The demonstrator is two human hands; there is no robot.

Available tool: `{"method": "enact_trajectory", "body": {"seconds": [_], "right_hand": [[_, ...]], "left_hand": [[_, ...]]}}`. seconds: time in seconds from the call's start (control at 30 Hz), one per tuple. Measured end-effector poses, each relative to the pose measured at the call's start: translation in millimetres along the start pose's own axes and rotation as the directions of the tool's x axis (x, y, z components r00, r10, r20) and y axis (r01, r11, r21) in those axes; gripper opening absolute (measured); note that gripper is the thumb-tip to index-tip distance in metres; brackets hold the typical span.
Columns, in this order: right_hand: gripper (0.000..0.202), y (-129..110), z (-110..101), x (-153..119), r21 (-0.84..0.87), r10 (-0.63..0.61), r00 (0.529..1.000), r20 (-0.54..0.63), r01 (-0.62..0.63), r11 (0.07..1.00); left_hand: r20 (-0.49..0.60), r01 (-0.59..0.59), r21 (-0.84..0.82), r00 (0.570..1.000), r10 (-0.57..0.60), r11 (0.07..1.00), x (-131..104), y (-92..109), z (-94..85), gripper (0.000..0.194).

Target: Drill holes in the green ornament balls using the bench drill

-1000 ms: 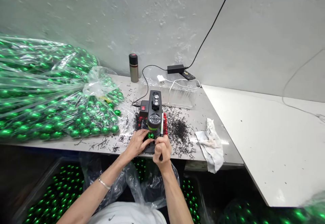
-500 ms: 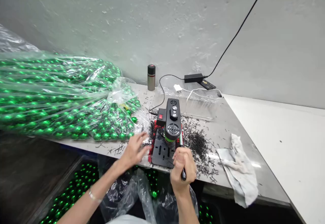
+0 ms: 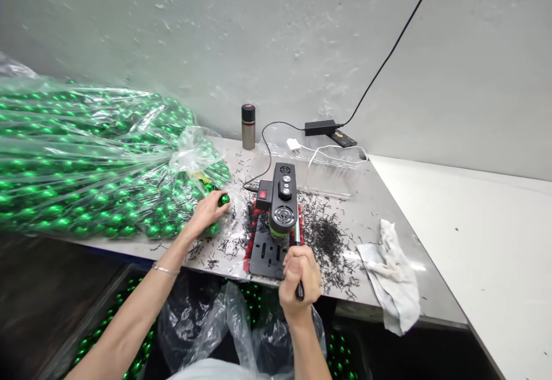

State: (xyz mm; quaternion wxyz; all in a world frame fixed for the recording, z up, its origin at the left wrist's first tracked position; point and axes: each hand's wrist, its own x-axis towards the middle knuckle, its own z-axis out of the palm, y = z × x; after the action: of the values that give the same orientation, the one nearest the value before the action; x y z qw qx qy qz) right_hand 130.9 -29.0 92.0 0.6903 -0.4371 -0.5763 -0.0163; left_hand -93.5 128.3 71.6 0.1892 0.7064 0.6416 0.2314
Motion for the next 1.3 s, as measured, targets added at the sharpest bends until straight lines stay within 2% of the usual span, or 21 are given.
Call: {"method": "enact_trajectory", "body": {"seconds": [0.03,0.07,0.1,0.17,0.2,0.23,0.3,0.4,0.53,0.63,0.73,0.8,0.9,0.93,1.0,1.07,1.17,1.3], "right_hand": [[0.033,0.2,-0.1,0.0,-0.001,0.001,1.000,0.002,-0.001,1.000],[0.033,0.3,-0.1,0.0,-0.003,0.002,1.000,0.001,-0.002,1.000],[0.034,0.3,0.0,0.1,-0.005,0.001,1.000,-0.002,-0.001,1.000],[0.033,0.1,0.2,0.3,-0.011,-0.004,1.000,-0.008,0.004,1.000],[0.033,-0.1,0.3,0.5,-0.014,-0.009,1.000,-0.010,0.009,1.000],[0.033,-0.2,0.3,0.6,-0.017,-0.015,1.000,-0.012,0.015,1.000],[0.033,-0.4,0.1,0.7,-0.026,-0.019,1.000,-0.010,0.019,0.999],[0.034,-0.3,-0.8,0.1,-0.040,-0.011,1.000,0.002,0.011,0.999],[0.033,-0.3,-2.1,-0.3,-0.041,0.002,1.000,0.020,-0.001,0.999],[0.033,-0.6,-2.3,0.4,-0.032,-0.003,1.000,0.025,0.004,0.999],[0.032,-0.8,-2.0,1.0,-0.027,-0.012,1.000,0.026,0.013,1.000],[0.032,-1.0,-1.5,1.2,-0.034,-0.017,1.000,0.021,0.017,0.999],[0.032,-1.0,-1.0,1.4,-0.049,-0.023,1.000,0.010,0.024,0.998],[0.033,-1.0,-1.0,1.5,-0.052,-0.025,1.000,0.008,0.026,0.998],[0.032,-0.7,-1.1,1.6,-0.048,-0.025,1.000,0.008,0.026,0.999],[0.032,-0.5,-1.3,1.7,-0.039,-0.026,1.000,0.013,0.026,0.999],[0.032,-0.3,-1.4,1.2,-0.024,-0.019,1.000,0.012,0.019,1.000],[0.033,-0.5,-0.6,0.2,-0.029,-0.004,1.000,-0.005,0.004,1.000]], "left_hand": [[0.011,0.009,-0.162,1.000,-0.008,0.987,-5.7,1.1,-2.6,0.033],[0.033,0.033,-0.359,0.999,-0.023,0.933,-12.2,2.8,-4.8,0.036],[0.075,0.077,-0.557,0.996,-0.043,0.827,-19.4,5.1,-6.3,0.038],[0.203,0.205,-0.832,0.977,-0.061,0.515,-35.5,11.3,-6.5,0.041],[0.275,0.278,-0.892,0.960,-0.062,0.355,-44.2,14.8,-5.0,0.041],[0.344,0.349,-0.912,0.937,-0.063,0.217,-52.9,18.3,-2.7,0.038],[0.455,0.458,-0.888,0.887,-0.072,0.029,-70.0,24.6,4.0,0.030],[0.566,0.556,-0.821,0.822,-0.058,-0.131,-92.0,30.6,16.1,0.029],[0.641,0.629,-0.725,0.765,0.057,-0.281,-109.2,35.3,30.5,0.038],[0.666,0.645,-0.684,0.743,0.069,-0.341,-112.2,39.8,35.7,0.038],[0.691,0.655,-0.669,0.722,0.033,-0.351,-110.5,44.8,34.8,0.032],[0.716,0.675,-0.639,0.697,0.035,-0.368,-108.7,47.3,32.5,0.025],[0.757,0.714,-0.574,0.650,0.073,-0.401,-106.5,49.7,31.1,0.028],[0.759,0.717,-0.568,0.646,0.079,-0.403,-106.1,50.1,31.7,0.027],[0.739,0.696,-0.598,0.670,0.062,-0.397,-105.6,50.9,33.9,0.025],[0.702,0.659,-0.650,0.711,0.033,-0.379,-105.6,51.1,36.4,0.033],[0.666,0.626,-0.694,0.746,0.014,-0.355,-106.5,49.7,38.4,0.045],[0.613,0.588,-0.771,0.789,-0.037,-0.244,-109.1,45.6,42.4,0.051]]}}
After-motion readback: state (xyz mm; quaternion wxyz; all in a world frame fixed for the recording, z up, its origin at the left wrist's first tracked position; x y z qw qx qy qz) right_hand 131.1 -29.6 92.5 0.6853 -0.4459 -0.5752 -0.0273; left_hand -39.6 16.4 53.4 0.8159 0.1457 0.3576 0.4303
